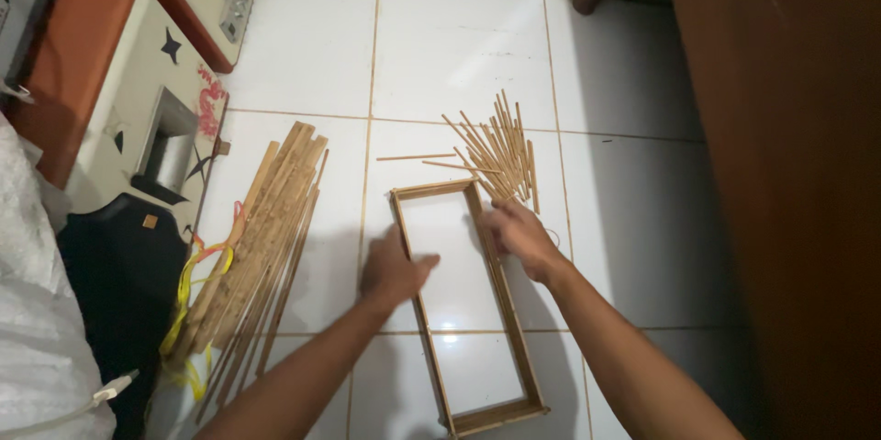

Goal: The person assembles a rectangular bamboo structure by arranging thin wooden sticks into a frame and securing them with rubber bands. They repeatedly adjust the sticks and add bands to hold the structure together.

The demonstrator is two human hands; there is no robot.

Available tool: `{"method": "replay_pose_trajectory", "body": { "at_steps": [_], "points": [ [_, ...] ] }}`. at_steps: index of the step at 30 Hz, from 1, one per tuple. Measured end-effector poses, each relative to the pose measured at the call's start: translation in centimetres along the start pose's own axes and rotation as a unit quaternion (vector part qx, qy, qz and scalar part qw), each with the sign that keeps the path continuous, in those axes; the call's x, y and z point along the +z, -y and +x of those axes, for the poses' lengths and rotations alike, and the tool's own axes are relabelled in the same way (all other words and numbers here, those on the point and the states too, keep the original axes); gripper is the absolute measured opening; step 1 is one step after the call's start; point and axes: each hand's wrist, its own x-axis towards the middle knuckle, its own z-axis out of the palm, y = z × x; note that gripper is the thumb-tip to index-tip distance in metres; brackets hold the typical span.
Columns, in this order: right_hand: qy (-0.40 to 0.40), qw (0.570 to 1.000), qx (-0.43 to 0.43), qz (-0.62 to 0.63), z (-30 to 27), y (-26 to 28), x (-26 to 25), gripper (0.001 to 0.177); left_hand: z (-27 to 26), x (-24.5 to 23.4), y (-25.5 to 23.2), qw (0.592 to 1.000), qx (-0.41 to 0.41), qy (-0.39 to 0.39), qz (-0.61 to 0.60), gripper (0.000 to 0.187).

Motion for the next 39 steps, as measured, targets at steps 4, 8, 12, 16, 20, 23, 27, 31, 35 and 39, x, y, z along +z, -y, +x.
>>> {"method": "replay_pose_trajectory", "body": {
  "at_steps": [4,8,12,16,20,23,27,31,35,39],
  "points": [
    [-0.032,0.923,-0.072,-0.376,-2.6,-1.2,0.7,0.039,-1.9,2.1,1.2,0.998,-0.012,0.056,0.034,0.104],
    [-0.06,0.883,-0.121,-0.449,-3.0,-1.7,1.7,0.023,-1.2,2.3,2.0,0.997,-0.009,0.065,0.047,0.101],
    [-0.059,0.906,-0.169,-0.383,-2.3,-1.4,1.9,0.033,0.5,0.6,2.2,0.998,-0.004,0.017,0.061,0.097],
    [-0.063,0.947,-0.174,-0.261,-2.3,-0.4,2.0,0.057,0.9,-1.7,2.2,0.997,0.019,-0.069,0.028,0.087],
    [-0.009,0.937,-0.081,-0.338,-4.3,0.1,1.5,0.071,-0.4,-2.1,2.3,0.998,-0.022,-0.032,0.046,0.087],
    [0.06,0.914,-0.012,-0.4,-5.8,-0.6,1.7,0.065,-1.2,-1.1,2.6,0.997,-0.015,0.023,0.076,0.085],
    [0.032,0.878,-0.11,-0.465,-5.6,-1.5,2.5,0.042,-1.0,-0.3,3.2,0.997,0.036,0.011,0.069,0.092],
    [-0.011,0.908,-0.062,-0.414,-5.2,-1.6,2.8,0.045,-0.7,-1.0,3.0,0.994,0.092,-0.005,0.059,0.089],
    [-0.007,0.9,-0.069,-0.431,-5.8,-1.3,2.8,0.05,-1.6,-1.7,1.9,0.998,0.022,-0.01,0.061,0.071],
    [-0.008,0.898,-0.088,-0.432,-6.4,-1.8,2.9,0.041,-2.8,-2.3,1.0,0.999,0.018,-0.016,0.043,0.043]
  ]
}}
